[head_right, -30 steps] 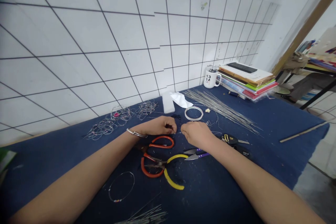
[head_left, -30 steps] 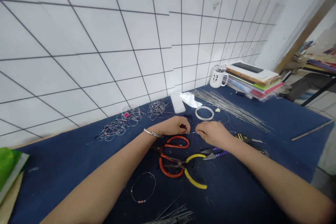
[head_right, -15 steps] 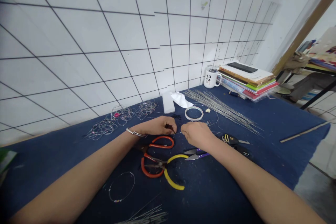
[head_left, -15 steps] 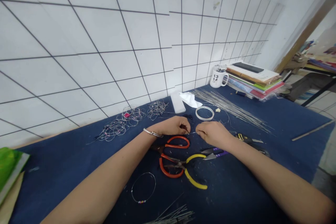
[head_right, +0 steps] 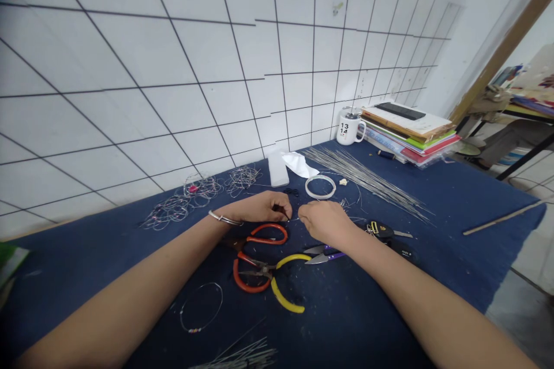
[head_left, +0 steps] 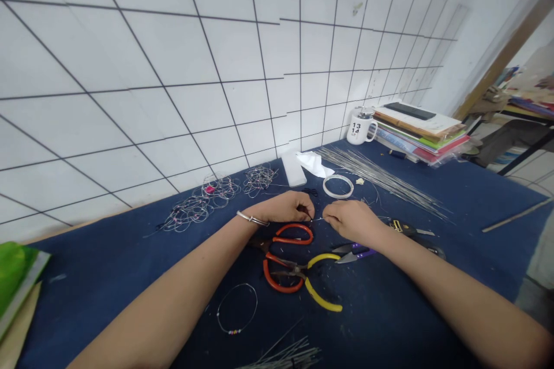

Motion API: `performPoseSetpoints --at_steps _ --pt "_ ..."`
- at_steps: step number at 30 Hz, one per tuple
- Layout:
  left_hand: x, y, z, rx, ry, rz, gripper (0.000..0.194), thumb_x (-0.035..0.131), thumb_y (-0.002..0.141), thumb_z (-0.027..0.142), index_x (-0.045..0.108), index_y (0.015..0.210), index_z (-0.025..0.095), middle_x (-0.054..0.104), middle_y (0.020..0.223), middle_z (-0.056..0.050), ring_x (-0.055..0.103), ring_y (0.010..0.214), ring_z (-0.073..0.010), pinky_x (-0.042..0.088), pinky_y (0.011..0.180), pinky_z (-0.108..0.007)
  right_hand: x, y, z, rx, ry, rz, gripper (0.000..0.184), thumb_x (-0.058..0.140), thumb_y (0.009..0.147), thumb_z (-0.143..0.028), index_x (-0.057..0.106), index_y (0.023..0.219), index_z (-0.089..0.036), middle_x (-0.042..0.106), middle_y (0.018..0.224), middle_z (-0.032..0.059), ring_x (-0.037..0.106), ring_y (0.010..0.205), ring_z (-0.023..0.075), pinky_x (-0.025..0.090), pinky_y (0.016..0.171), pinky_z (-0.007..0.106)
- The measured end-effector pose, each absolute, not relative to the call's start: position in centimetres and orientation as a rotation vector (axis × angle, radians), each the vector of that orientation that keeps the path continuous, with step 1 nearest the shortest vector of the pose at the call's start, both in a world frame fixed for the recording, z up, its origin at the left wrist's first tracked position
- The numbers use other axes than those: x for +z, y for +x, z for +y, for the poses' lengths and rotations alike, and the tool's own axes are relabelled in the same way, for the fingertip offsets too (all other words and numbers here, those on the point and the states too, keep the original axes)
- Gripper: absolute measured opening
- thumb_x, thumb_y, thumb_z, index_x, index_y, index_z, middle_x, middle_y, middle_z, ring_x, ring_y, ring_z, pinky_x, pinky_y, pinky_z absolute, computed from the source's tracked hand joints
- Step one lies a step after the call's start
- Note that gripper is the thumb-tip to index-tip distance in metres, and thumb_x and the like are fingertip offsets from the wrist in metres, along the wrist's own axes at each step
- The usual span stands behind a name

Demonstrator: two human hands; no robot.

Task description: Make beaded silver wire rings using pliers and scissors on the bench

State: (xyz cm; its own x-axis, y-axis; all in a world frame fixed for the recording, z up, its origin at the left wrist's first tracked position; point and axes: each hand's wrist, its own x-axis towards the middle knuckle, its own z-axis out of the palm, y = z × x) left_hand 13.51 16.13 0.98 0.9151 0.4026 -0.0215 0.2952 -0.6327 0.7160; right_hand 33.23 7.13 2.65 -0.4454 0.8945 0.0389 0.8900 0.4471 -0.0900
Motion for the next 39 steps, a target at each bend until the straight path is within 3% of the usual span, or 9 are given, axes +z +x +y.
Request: performPoseSetpoints --at_steps 22,39 --pt "0.8 13.38 16.13 0.173 2.267 0.506 0.021 0.053 0.067 0.012 0.063 0.085 0.015 0.06 0.078 -0.001 0.054 0.066 -0.0089 0.04 0.06 -0.018 2.05 33.33 7.79 0.269 -1.598 -2.546 0.017 0.042 0.082 -0.024 0.059 0.085 -0.023 0.063 0.082 0.0013 0.055 0.078 0.0143 0.032 0.066 0.022" --pt "1.06 13.96 15.45 0.218 2.384 0.509 0.012 0.053 0.069 0.014 0.064 0.075 0.015 0.059 0.08 -0.002 0.053 0.069 -0.01 0.038 0.062 -0.019 2.09 33.6 8.03 0.43 -1.602 -2.453 0.017 0.045 0.079 -0.025 0.061 0.081 -0.022 0.061 0.072 -0.0005 0.051 0.062 0.0109 0.028 0.056 0.02"
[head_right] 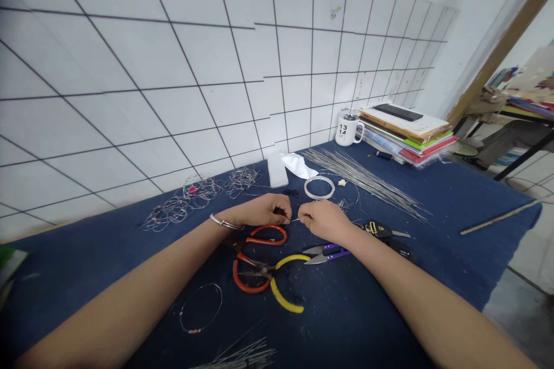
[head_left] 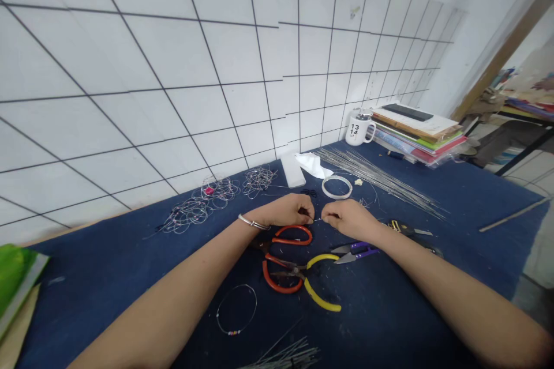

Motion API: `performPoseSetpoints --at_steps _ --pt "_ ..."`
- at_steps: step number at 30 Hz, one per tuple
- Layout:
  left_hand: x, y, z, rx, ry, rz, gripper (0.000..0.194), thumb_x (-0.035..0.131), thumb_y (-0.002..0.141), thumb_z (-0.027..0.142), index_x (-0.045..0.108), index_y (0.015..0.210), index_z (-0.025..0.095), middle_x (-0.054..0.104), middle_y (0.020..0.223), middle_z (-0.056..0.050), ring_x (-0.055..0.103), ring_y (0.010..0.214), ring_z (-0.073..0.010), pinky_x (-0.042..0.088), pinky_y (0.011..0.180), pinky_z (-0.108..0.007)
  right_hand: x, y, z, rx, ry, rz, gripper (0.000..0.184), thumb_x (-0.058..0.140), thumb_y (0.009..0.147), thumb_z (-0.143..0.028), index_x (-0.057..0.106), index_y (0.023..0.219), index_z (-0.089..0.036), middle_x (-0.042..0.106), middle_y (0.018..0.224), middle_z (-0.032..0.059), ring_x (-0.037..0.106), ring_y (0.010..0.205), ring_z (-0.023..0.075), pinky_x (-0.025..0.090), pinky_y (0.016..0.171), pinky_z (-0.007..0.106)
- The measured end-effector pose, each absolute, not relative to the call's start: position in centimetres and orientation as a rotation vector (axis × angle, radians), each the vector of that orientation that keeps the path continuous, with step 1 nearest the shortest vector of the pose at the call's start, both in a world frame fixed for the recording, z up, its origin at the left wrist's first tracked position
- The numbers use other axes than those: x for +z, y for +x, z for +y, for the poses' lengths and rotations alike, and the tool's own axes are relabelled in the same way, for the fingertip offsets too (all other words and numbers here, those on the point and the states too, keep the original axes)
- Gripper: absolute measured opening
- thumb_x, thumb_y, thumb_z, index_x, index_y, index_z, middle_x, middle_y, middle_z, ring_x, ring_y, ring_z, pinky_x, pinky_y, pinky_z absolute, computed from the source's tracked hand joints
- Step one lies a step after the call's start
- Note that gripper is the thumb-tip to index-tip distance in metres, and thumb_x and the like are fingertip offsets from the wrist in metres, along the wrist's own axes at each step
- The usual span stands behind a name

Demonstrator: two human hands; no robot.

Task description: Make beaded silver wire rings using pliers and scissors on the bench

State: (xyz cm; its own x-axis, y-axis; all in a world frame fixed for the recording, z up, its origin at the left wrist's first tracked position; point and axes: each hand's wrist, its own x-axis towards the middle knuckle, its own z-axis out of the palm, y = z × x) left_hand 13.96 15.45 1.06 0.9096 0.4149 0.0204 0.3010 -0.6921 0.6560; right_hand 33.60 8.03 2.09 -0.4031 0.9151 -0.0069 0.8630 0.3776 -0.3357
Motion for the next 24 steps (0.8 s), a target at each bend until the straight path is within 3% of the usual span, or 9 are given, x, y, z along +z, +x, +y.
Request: performPoseSetpoints --at_steps 6,11,24 --pt "1.2 14.2 15.0 0.298 2.369 0.532 0.017 0.048 0.067 0.009 0.062 0.074 0.014 0.058 0.077 0.0 0.051 0.067 -0.0091 0.038 0.062 -0.018 2.0 33.7 8.0 0.538 -1.58 -2.359 0.017 0.045 0.079 -0.026 0.061 0.079 -0.021 0.058 0.066 -0.0016 0.047 0.057 0.0097 0.027 0.053 0.019" --pt "1.7 14.8 14.1 0.401 2.257 0.595 0.015 0.049 0.072 0.016 0.061 0.081 0.014 0.059 0.077 0.0 0.052 0.07 -0.0097 0.04 0.064 -0.019 2.3 33.9 7.9 0.59 -1.556 -2.29 0.017 0.045 0.079 -0.027 0.06 0.078 -0.02 0.055 0.062 -0.0032 0.046 0.055 0.009 0.028 0.052 0.019" --pt "2.7 16.0 12.8 0.693 1.881 0.698 0.01 0.056 0.071 0.02 0.05 0.075 0.014 0.048 0.064 0.004 0.042 0.057 -0.0062 0.035 0.054 -0.018 3.7 33.8 7.3 0.433 -1.531 -2.243 0.019 0.05 0.079 -0.036 0.058 0.087 -0.022 0.059 0.067 -0.0021 0.049 0.057 0.0098 0.029 0.054 0.019"
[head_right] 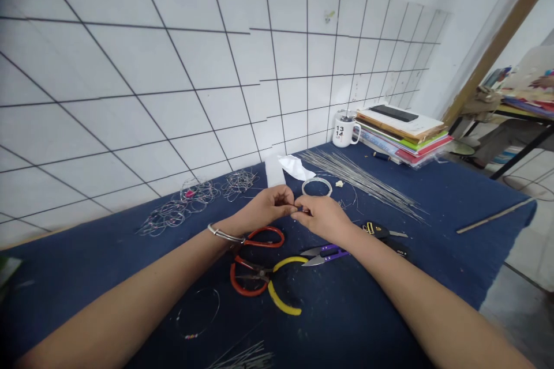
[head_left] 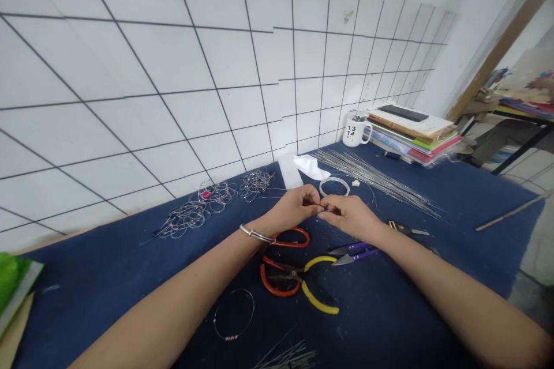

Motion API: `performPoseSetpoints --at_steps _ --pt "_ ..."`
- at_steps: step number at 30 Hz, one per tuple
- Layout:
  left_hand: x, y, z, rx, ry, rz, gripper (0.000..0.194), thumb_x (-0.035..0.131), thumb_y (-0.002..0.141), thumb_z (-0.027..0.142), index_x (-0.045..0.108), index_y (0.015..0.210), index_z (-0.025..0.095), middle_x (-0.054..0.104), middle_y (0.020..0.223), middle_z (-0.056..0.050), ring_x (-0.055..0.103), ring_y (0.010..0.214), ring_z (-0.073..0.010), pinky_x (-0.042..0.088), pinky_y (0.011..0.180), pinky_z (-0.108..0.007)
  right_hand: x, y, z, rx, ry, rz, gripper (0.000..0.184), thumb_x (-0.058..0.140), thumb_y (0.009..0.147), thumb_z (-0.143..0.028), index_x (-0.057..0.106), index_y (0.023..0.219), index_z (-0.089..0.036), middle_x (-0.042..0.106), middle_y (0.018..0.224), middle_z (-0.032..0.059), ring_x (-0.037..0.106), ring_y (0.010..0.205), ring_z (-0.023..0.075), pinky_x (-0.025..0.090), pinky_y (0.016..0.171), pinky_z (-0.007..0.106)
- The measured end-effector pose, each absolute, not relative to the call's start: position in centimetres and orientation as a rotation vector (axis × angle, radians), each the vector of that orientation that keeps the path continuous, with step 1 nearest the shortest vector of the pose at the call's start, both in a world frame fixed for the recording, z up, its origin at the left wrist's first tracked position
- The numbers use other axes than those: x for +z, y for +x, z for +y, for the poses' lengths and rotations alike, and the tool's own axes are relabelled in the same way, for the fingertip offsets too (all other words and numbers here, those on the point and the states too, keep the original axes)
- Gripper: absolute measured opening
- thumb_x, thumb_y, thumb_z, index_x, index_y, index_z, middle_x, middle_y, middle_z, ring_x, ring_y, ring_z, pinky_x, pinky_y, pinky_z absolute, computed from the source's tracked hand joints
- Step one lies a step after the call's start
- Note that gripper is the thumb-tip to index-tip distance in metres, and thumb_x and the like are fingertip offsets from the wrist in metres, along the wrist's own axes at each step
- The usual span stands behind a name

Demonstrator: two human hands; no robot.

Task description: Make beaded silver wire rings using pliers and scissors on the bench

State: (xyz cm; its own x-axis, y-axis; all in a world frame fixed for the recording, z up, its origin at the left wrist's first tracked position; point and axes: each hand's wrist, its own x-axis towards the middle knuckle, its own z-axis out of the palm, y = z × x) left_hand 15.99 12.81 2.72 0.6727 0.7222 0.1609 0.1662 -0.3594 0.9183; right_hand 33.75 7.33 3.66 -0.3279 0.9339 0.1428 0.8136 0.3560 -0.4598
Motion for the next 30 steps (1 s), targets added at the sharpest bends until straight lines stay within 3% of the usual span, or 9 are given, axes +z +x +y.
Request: performPoseSetpoints --at_steps 6,13,19,26,30 --pt "2.6 16.0 12.8 0.672 1.654 0.683 0.016 0.059 0.07 0.024 0.047 0.073 0.014 0.044 0.057 0.005 0.036 0.049 -0.0042 0.029 0.047 -0.017 3.8 33.4 7.1 0.273 -1.473 -2.299 0.025 0.04 0.085 -0.037 0.061 0.084 -0.024 0.062 0.073 0.0003 0.053 0.066 0.0122 0.031 0.06 0.021" --pt "1.7 14.5 15.3 0.609 1.66 0.707 0.021 0.063 0.067 0.028 0.05 0.075 0.013 0.054 0.062 0.002 0.041 0.049 -0.0046 0.031 0.047 -0.017 3.9 34.0 7.5 0.219 -1.543 -2.349 0.023 0.039 0.086 -0.034 0.059 0.082 -0.022 0.062 0.076 0.0004 0.054 0.067 0.0121 0.032 0.061 0.021" --pt "0.3 13.2 17.5 0.534 1.804 0.804 0.016 0.054 0.074 0.028 0.056 0.079 0.013 0.059 0.068 -0.001 0.045 0.049 -0.0052 0.036 0.051 -0.019 3.9 35.0 8.3 0.203 -1.673 -2.397 0.023 0.037 0.086 -0.031 0.058 0.083 -0.023 0.062 0.072 0.0003 0.054 0.065 0.0125 0.029 0.056 0.021" --pt "-0.1 13.0 17.1 0.363 2.165 0.739 0.017 0.06 0.068 0.024 0.064 0.083 0.017 0.063 0.078 -0.001 0.055 0.071 -0.0115 0.041 0.066 -0.021 4.8 36.1 8.5 0.219 -1.735 -2.468 0.018 0.042 0.081 -0.029 0.058 0.077 -0.022 0.06 0.066 -0.0007 0.049 0.057 0.0111 0.025 0.051 0.021" --pt "-0.2 13.2 16.9 0.369 2.225 0.716 0.019 0.059 0.069 0.024 0.065 0.086 0.017 0.063 0.083 -0.001 0.055 0.073 -0.0115 0.041 0.067 -0.021 5.2 36.3 8.2 0.365 -1.694 -2.475 0.021 0.04 0.081 -0.029 0.06 0.08 -0.023 0.059 0.064 -0.0009 0.046 0.053 0.0102 0.024 0.049 0.021"
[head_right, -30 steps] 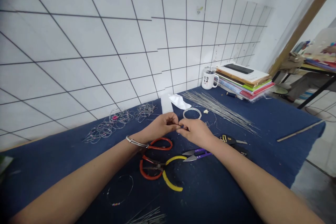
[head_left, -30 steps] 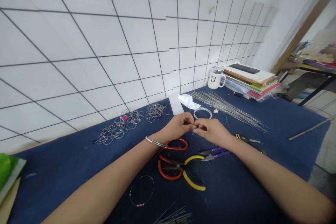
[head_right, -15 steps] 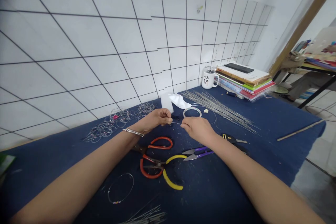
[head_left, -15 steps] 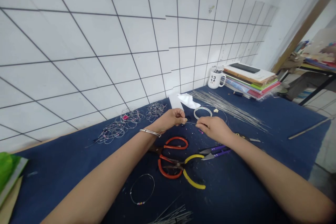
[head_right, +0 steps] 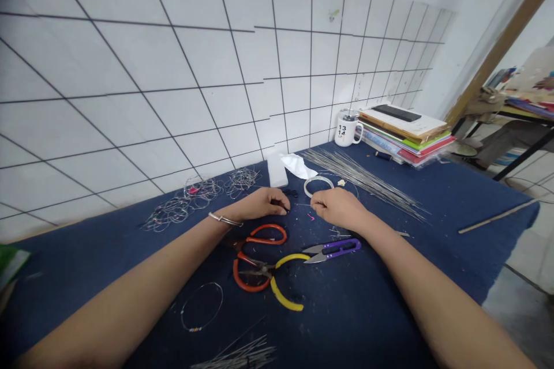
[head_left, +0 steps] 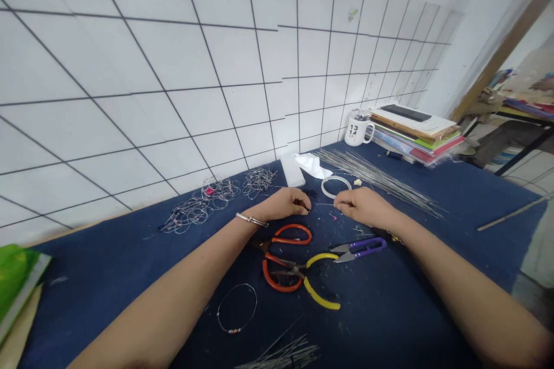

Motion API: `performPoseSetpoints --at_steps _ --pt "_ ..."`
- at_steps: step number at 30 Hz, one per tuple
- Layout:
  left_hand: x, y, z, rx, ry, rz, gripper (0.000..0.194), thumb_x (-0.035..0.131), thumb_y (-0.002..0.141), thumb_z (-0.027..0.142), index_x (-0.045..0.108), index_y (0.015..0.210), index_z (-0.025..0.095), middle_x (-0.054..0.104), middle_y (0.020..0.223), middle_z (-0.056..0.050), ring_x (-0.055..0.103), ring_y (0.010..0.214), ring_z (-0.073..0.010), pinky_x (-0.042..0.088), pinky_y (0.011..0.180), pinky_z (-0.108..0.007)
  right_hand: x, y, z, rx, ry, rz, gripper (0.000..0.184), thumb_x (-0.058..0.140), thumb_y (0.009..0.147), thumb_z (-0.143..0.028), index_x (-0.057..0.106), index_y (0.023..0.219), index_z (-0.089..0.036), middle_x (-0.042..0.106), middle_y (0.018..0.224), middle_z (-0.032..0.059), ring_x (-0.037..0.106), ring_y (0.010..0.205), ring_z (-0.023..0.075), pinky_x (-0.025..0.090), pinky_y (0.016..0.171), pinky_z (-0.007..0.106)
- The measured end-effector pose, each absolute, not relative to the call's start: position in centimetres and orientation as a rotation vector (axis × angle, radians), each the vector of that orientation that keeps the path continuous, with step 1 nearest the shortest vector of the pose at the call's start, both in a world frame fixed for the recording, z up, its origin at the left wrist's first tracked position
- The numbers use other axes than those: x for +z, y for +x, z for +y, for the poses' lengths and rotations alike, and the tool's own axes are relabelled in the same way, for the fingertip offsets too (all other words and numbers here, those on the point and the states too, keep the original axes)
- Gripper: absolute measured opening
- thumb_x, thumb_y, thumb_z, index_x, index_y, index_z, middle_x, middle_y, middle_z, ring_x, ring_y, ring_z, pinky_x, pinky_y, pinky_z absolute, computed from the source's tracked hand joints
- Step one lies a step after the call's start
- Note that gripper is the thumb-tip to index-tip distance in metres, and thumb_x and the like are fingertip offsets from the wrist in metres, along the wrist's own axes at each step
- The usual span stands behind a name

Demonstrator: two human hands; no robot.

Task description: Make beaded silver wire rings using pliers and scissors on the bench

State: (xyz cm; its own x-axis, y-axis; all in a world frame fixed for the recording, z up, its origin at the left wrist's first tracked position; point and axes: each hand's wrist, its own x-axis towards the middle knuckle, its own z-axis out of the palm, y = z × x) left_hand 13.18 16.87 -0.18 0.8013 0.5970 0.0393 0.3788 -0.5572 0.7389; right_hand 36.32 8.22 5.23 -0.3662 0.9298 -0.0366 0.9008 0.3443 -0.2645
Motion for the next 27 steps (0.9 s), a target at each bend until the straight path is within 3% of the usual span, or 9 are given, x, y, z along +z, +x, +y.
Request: performPoseSetpoints --at_steps 14,27 --pt "-0.2 13.2 17.1 0.334 2.253 0.658 0.015 0.054 0.071 0.018 0.064 0.082 0.015 0.062 0.084 -0.001 0.055 0.075 -0.011 0.041 0.069 -0.02 4.2 35.3 8.2 0.374 -1.646 -2.539 0.019 0.044 0.079 -0.028 0.062 0.081 -0.024 0.063 0.072 0.0003 0.053 0.064 0.0124 0.029 0.055 0.021" --pt "0.2 13.2 17.0 0.34 2.265 0.63 0.015 0.053 0.07 0.015 0.065 0.08 0.014 0.063 0.081 -0.002 0.055 0.072 -0.0116 0.041 0.068 -0.02 3.9 34.9 8.0 0.303 -1.646 -2.548 0.019 0.042 0.081 -0.029 0.059 0.079 -0.023 0.062 0.07 0.0 0.053 0.063 0.0124 0.029 0.056 0.021"
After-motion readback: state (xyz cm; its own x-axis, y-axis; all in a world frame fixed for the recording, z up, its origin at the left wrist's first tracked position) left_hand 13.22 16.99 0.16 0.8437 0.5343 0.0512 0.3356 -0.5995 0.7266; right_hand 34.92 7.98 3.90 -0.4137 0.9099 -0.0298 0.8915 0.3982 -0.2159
